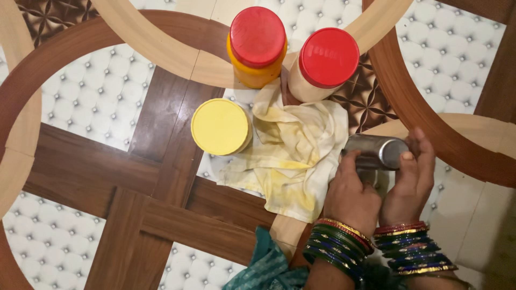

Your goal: The person organizes various spice jars and metal cups on a cloth-covered surface, picking up and moving items by hand and wiping a translucent jar with a cloth.

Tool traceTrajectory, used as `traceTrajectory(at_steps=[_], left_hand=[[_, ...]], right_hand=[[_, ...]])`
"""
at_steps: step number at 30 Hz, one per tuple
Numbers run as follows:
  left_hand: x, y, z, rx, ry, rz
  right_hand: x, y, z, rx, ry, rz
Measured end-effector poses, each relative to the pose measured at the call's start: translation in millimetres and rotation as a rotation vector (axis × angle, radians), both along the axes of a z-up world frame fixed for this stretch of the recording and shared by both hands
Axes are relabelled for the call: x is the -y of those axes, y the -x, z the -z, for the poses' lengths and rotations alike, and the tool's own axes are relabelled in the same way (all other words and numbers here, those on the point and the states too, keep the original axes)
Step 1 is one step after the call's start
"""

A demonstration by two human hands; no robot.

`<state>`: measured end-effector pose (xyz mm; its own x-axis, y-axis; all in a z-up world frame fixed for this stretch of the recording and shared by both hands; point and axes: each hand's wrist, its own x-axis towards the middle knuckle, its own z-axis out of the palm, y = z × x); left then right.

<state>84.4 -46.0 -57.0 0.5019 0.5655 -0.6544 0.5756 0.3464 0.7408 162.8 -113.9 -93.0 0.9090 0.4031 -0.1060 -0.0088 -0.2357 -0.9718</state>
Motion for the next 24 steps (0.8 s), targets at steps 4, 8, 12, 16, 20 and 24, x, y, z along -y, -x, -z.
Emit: traceTrajectory(at_steps=[4, 8, 12, 16, 20, 24], left_hand=[[-1, 7, -5, 0.039, -0.111, -0.121], [-8, 16, -3, 0.059, -0.259, -0.233], [-20, 27, 0, 0.036, -0.351, -0.288], [-36, 34, 6, 0.01, -0.327, -0.382], [-62, 52, 15, -0.053, -0.187, -0.463], [-84, 63, 17, -0.058, -0.005, -0.499]], right_hand=[[-11, 17, -23, 0.179, 0.093, -0.059], [-27, 33, -45, 0.379, 0.231, -0.127], [-47, 47, -62, 0.508, 0.291, -0.173], [-70, 63, -75, 0.472, 0.26, -0.323], [-100, 66, -54, 0.356, 0.318, -0.495], [-118, 64, -8, 0.393, 0.505, -0.561]])
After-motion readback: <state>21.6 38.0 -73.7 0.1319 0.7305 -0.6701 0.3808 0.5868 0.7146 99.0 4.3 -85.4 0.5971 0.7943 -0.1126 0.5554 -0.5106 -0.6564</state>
